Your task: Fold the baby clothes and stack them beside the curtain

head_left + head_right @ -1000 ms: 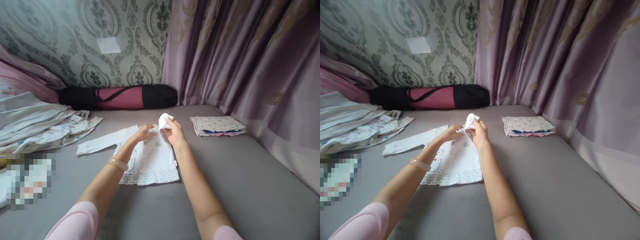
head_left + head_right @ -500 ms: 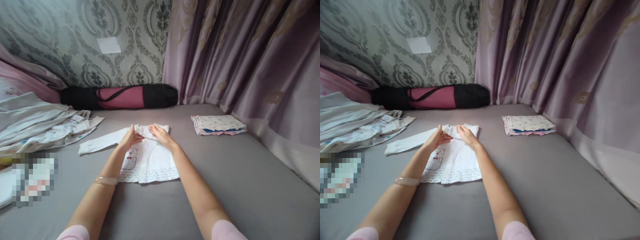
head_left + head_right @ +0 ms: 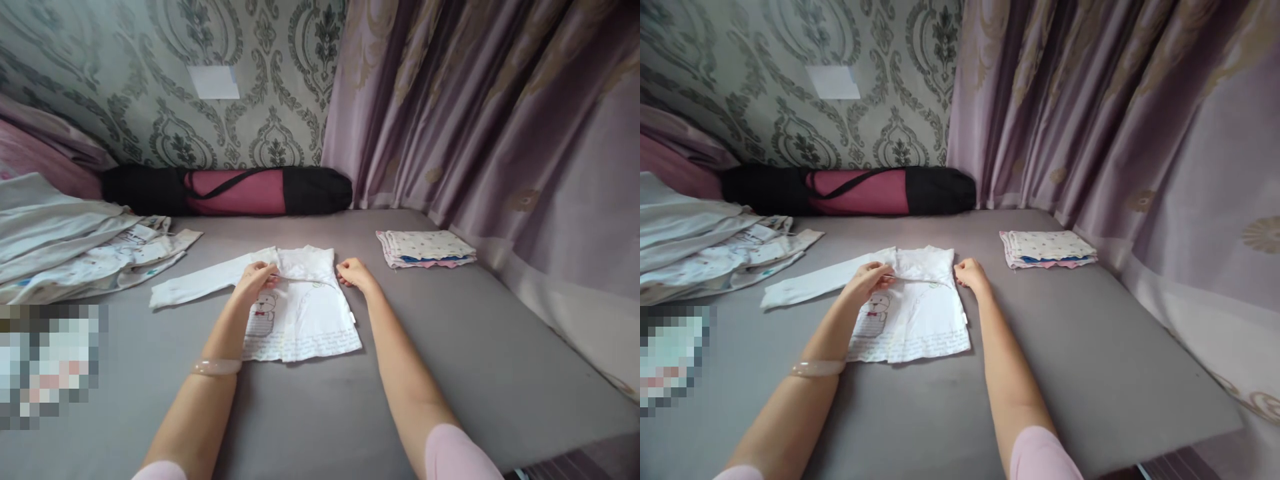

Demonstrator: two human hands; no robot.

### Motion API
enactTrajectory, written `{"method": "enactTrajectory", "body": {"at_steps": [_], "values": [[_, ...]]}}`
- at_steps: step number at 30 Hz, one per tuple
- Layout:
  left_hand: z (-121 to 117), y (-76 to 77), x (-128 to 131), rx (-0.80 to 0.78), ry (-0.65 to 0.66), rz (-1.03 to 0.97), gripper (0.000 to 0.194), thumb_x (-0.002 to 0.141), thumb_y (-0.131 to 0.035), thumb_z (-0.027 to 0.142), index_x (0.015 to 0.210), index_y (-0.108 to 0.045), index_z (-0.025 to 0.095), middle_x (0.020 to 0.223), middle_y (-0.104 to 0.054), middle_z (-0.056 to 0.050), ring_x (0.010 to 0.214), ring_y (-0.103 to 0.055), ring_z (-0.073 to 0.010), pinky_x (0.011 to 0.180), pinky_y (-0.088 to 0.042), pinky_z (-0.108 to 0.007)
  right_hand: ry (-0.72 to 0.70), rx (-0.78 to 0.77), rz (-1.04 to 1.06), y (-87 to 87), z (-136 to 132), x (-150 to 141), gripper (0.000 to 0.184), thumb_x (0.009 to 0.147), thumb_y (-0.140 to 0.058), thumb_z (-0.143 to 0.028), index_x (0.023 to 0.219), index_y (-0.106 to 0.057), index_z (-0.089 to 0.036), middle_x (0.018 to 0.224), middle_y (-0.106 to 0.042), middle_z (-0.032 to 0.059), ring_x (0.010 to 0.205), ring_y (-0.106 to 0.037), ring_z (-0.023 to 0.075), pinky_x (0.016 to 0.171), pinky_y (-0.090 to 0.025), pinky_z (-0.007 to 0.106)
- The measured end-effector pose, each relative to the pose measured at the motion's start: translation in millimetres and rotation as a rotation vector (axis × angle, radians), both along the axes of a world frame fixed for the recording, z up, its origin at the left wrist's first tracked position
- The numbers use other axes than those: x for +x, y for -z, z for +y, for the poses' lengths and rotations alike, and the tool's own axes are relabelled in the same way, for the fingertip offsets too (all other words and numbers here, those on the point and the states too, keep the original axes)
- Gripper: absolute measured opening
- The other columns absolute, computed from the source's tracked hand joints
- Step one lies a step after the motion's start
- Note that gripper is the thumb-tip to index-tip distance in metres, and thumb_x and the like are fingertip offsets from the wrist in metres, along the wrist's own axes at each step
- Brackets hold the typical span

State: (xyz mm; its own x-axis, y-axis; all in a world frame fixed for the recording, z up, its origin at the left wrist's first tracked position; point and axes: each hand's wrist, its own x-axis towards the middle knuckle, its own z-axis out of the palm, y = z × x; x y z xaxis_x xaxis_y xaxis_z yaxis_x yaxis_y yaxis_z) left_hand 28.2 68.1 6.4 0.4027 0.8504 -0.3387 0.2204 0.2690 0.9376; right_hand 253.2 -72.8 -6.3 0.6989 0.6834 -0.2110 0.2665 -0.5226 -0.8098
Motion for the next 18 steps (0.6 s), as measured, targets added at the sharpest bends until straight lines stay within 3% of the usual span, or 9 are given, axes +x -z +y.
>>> {"method": "enactTrajectory", "body": {"at_steps": [3,6,9,13,18], "values": [[3,-1.0,-11,0.056,0.075,0.111,0.020,0.067,-0.071,0.022,0.073,-0.052,0.018,0.052,-0.059,0.001,0.044,-0.055,-0.0111,0.045,-0.042,-0.019,-0.034,-0.057,-0.138,4.5,3,-4,0.013,0.078,-0.067,-0.026,0.068,-0.067,-0.017,0.054,-0.065,0.0007,0.056,-0.064,0.0138,0.057,-0.046,0.021],[4,1.9,-16,0.186,0.090,0.271,0.030,0.070,-0.071,0.036,0.089,-0.057,0.016,0.048,-0.058,0.001,0.041,-0.051,-0.0138,0.043,-0.037,-0.022,-0.035,-0.099,-0.263,0.7,4,-5,0.014,0.082,-0.063,-0.029,0.078,-0.071,-0.018,0.069,-0.072,0.0048,0.073,-0.068,0.0175,0.067,-0.046,0.022],[6,6.0,-14,0.377,0.046,0.389,0.048,0.074,-0.067,0.043,0.110,-0.056,0.013,0.066,-0.067,-0.004,0.058,-0.062,-0.0195,0.054,-0.044,-0.026,-0.025,-0.130,-0.359,-6.3,7,-4,0.019,0.087,-0.056,-0.025,0.089,-0.073,-0.018,0.090,-0.075,0.0093,0.090,-0.069,0.0202,0.076,-0.046,0.024],[9,13.1,-12,0.620,0.058,0.438,0.052,0.077,-0.063,0.035,0.126,-0.054,0.017,0.090,-0.070,-0.007,0.083,-0.065,-0.0220,0.074,-0.047,-0.029,-0.081,-0.124,-0.447,-14.6,23,0,0.030,0.093,-0.046,-0.019,0.110,-0.070,-0.019,0.114,-0.071,0.0096,0.109,-0.063,0.0197,0.090,-0.044,0.025],[10,16.5,-12,0.688,0.165,0.367,0.046,0.078,-0.052,0.021,0.123,-0.062,0.020,0.092,-0.067,-0.005,0.090,-0.063,-0.0209,0.086,-0.047,-0.031,-0.217,-0.121,-0.494,-14.4,51,6,0.034,0.096,-0.044,-0.018,0.123,-0.065,-0.022,0.126,-0.066,0.0054,0.118,-0.058,0.0142,0.098,-0.039,0.021]]}}
